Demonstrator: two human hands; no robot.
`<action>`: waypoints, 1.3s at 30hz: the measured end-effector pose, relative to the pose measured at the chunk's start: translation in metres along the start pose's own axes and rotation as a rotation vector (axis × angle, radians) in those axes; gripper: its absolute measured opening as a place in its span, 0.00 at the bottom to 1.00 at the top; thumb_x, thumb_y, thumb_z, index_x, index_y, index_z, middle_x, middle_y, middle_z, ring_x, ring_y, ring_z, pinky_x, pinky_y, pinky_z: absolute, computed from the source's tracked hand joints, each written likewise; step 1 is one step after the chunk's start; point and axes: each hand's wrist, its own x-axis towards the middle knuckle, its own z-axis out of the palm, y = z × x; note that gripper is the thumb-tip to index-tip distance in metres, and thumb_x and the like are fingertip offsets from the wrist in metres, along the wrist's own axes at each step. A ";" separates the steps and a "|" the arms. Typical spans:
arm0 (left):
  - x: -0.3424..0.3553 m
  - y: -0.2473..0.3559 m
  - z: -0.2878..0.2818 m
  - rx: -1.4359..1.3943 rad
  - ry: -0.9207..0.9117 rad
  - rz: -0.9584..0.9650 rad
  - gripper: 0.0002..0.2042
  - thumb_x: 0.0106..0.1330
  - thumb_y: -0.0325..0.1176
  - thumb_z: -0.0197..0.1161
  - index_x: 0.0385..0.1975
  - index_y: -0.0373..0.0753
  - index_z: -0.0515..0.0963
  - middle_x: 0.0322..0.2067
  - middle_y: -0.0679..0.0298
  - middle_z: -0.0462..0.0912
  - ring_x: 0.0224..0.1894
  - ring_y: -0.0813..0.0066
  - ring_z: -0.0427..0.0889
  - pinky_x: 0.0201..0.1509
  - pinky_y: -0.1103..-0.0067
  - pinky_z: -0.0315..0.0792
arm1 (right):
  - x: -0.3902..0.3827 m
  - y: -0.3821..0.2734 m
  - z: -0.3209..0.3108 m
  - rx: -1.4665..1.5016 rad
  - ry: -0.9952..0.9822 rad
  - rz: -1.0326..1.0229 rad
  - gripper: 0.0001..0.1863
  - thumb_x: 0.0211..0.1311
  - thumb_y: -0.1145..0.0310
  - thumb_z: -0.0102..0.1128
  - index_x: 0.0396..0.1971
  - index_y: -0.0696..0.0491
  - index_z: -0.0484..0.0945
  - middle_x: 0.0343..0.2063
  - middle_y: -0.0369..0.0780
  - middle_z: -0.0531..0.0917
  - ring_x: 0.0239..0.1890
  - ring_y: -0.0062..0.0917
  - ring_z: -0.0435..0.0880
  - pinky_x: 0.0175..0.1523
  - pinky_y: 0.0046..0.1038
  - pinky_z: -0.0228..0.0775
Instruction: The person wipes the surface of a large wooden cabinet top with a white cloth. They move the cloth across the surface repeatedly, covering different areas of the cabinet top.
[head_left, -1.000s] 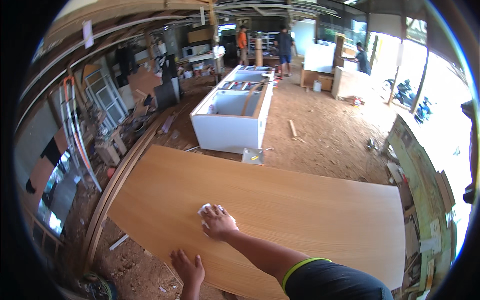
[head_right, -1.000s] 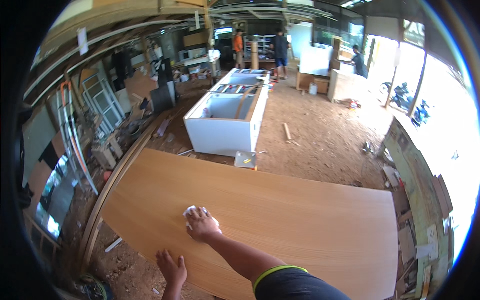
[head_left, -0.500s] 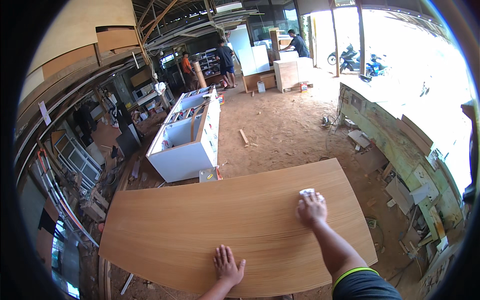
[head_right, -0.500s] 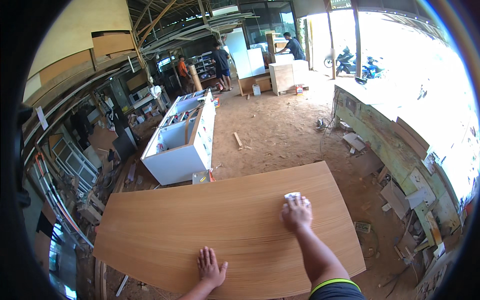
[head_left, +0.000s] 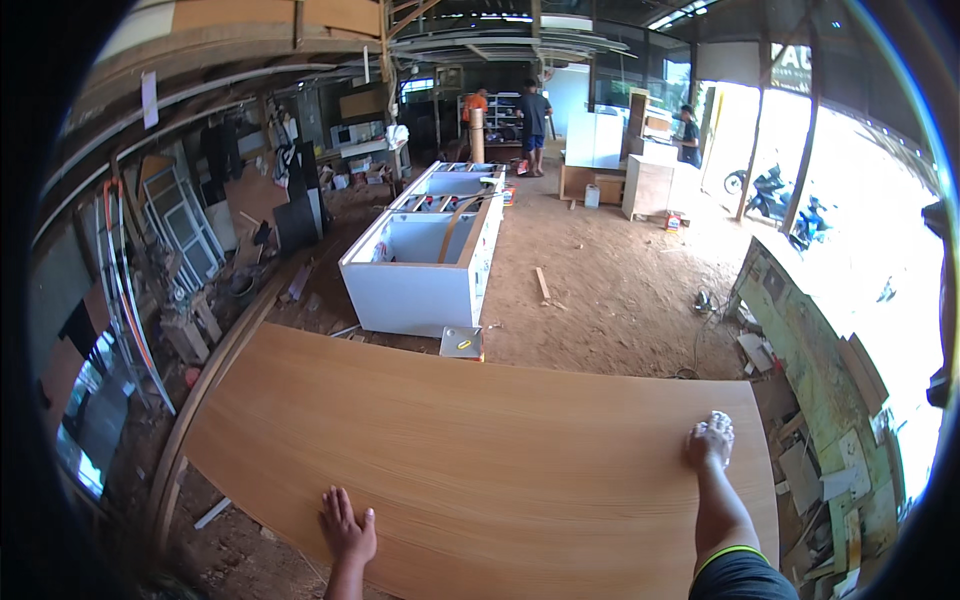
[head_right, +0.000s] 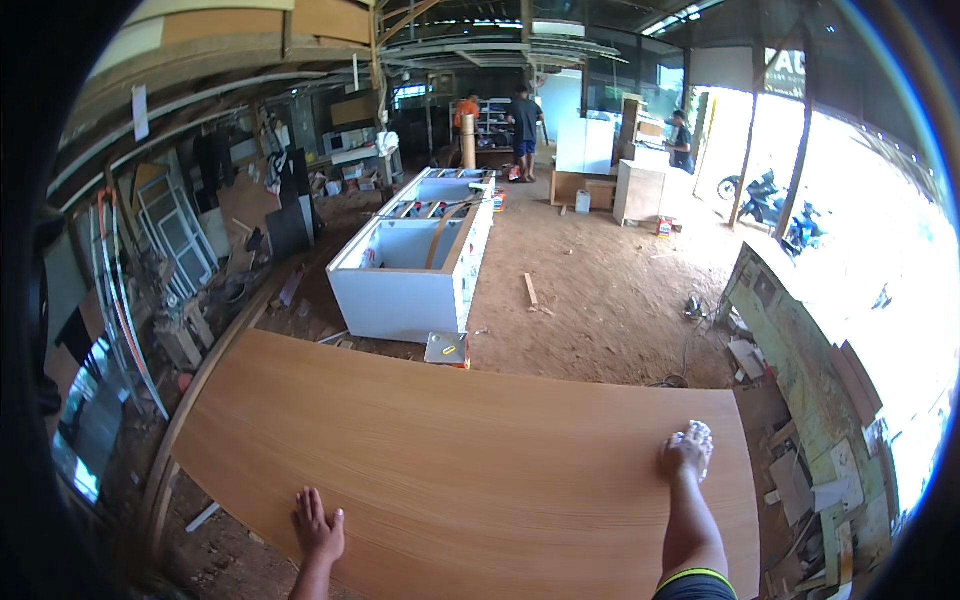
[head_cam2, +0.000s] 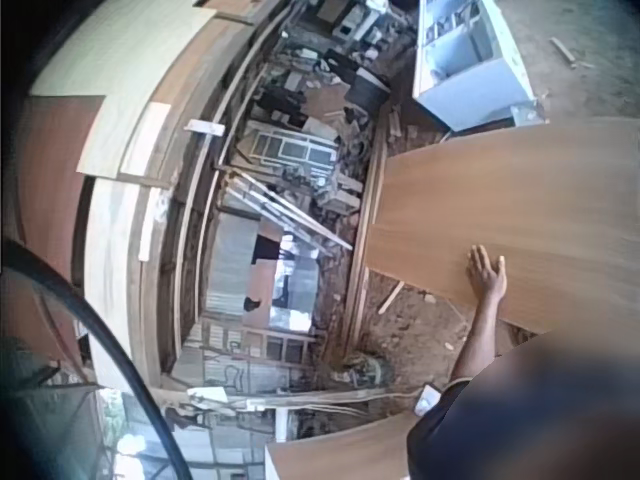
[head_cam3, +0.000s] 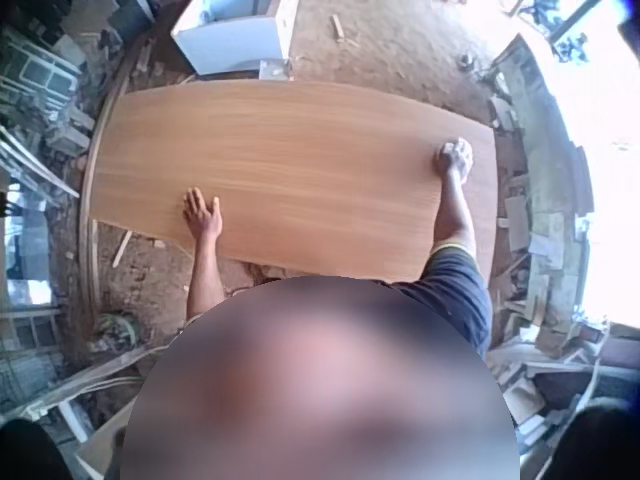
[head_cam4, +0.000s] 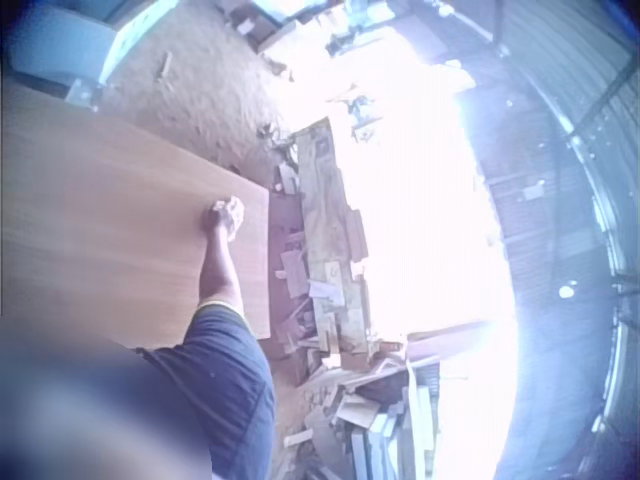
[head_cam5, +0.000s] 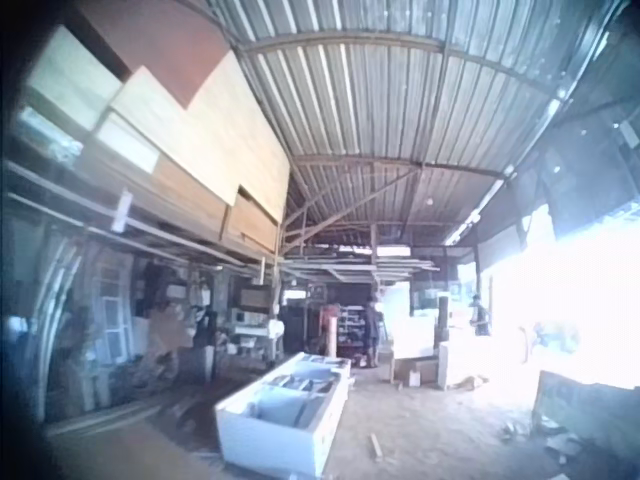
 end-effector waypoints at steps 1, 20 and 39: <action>0.016 -0.016 -0.006 -0.005 -0.006 0.008 0.42 0.78 0.55 0.54 0.83 0.37 0.50 0.84 0.51 0.45 0.86 0.52 0.41 0.87 0.51 0.36 | -0.005 -0.028 0.004 0.023 -0.007 -0.053 0.36 0.77 0.53 0.46 0.76 0.60 0.63 0.78 0.53 0.63 0.82 0.46 0.58 0.84 0.43 0.46; 0.114 -0.157 -0.067 -0.383 -0.009 0.493 0.45 0.70 0.52 0.67 0.79 0.32 0.57 0.79 0.42 0.58 0.81 0.42 0.57 0.82 0.48 0.51 | -0.338 -0.799 0.070 -0.042 -0.130 -0.950 0.31 0.74 0.53 0.53 0.70 0.55 0.75 0.79 0.54 0.60 0.82 0.54 0.55 0.84 0.54 0.44; 0.115 -0.163 -0.057 -0.212 0.002 0.370 0.42 0.70 0.49 0.64 0.81 0.37 0.57 0.79 0.44 0.59 0.82 0.40 0.53 0.84 0.49 0.48 | -0.439 -0.916 0.054 0.309 -0.395 -1.037 0.38 0.81 0.52 0.35 0.81 0.62 0.54 0.82 0.56 0.54 0.84 0.52 0.52 0.85 0.52 0.38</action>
